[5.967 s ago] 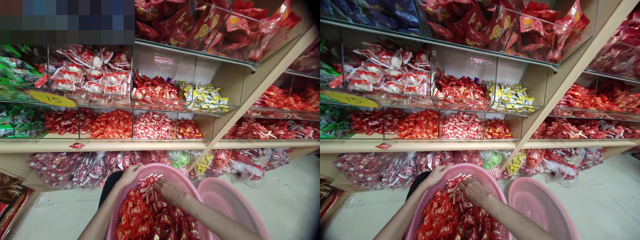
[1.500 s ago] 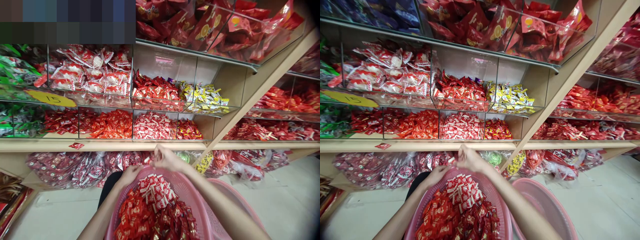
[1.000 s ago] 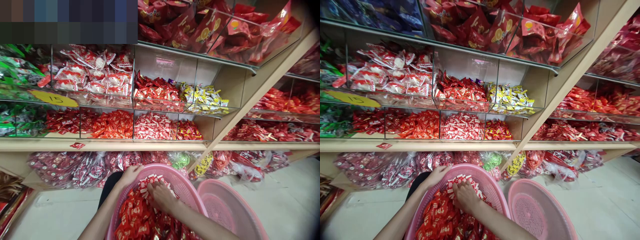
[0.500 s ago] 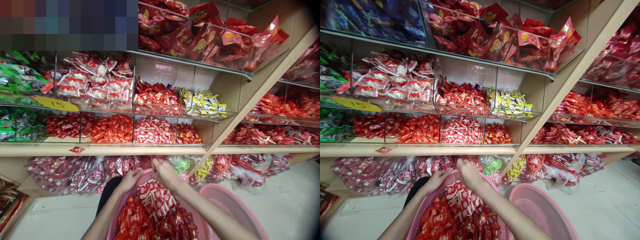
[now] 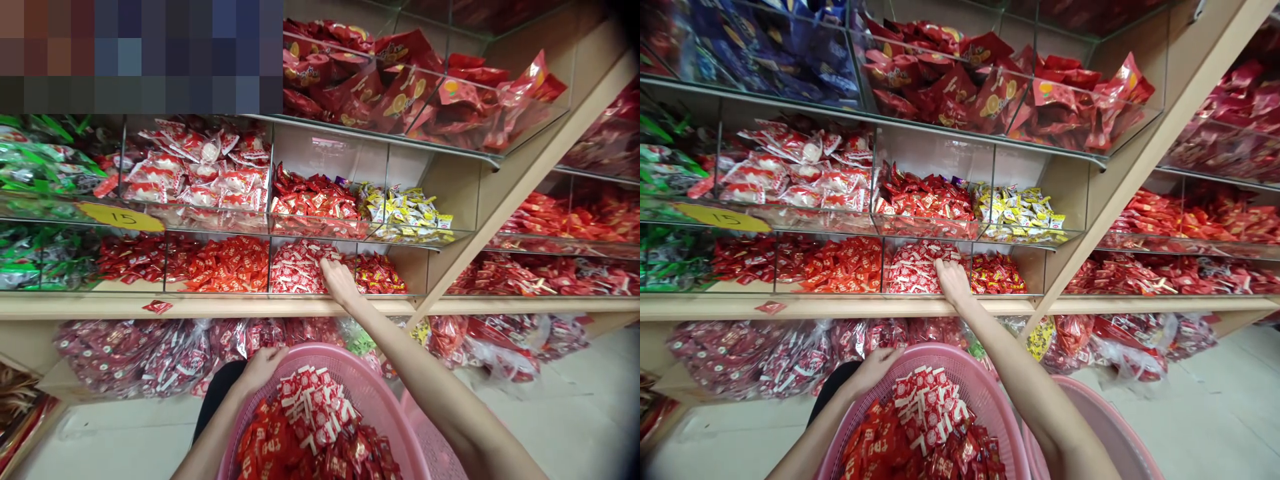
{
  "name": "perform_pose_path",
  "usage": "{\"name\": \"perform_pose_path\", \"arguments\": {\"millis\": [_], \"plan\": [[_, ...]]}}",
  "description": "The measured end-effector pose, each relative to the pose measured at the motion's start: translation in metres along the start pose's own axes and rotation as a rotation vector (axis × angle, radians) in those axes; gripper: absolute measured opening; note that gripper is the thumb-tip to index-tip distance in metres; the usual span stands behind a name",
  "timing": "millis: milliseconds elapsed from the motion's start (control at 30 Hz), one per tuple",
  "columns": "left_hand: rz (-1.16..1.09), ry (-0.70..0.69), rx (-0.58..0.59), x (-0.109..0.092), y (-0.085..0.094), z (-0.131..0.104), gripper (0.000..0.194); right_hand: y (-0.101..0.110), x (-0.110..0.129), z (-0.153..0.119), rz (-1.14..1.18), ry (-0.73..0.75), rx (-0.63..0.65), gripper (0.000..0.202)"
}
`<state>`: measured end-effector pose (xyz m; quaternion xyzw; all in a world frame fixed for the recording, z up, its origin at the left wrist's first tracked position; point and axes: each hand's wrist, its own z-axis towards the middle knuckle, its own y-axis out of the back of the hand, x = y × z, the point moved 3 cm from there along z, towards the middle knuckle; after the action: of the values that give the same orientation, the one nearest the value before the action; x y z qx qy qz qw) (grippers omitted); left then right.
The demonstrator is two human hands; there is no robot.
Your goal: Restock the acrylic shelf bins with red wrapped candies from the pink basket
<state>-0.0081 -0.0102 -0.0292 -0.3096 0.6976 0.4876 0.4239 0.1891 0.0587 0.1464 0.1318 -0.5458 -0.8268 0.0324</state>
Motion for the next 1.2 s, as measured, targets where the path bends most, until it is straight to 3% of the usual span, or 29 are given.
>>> {"name": "perform_pose_path", "arguments": {"millis": [133,300,533,633,867,1000,1200], "plan": [[0.002,-0.016,0.017,0.001,0.000,0.000,0.053,-0.001,-0.001,0.000,-0.036,0.029,-0.017,0.018],[0.019,-0.003,0.034,0.001,0.000,0.001,0.053,0.012,-0.003,-0.010,0.047,0.070,-0.090,0.014],[0.003,-0.003,0.036,0.002,-0.001,0.001,0.053,0.044,0.006,-0.059,0.636,0.067,-0.187,0.008],[-0.002,-0.018,0.060,0.002,-0.002,0.002,0.054,0.035,0.017,-0.095,0.930,0.051,-0.026,0.003],[0.028,-0.027,0.028,0.004,-0.002,0.002,0.052,-0.033,0.026,-0.176,1.168,-0.026,0.525,0.009],[0.009,-0.009,0.033,0.003,-0.001,0.001,0.051,-0.050,0.021,-0.196,1.259,-0.063,0.762,0.015],[-0.006,-0.007,0.042,-0.001,-0.001,0.000,0.052,-0.072,0.021,-0.201,1.340,-0.116,0.968,0.019]]}}
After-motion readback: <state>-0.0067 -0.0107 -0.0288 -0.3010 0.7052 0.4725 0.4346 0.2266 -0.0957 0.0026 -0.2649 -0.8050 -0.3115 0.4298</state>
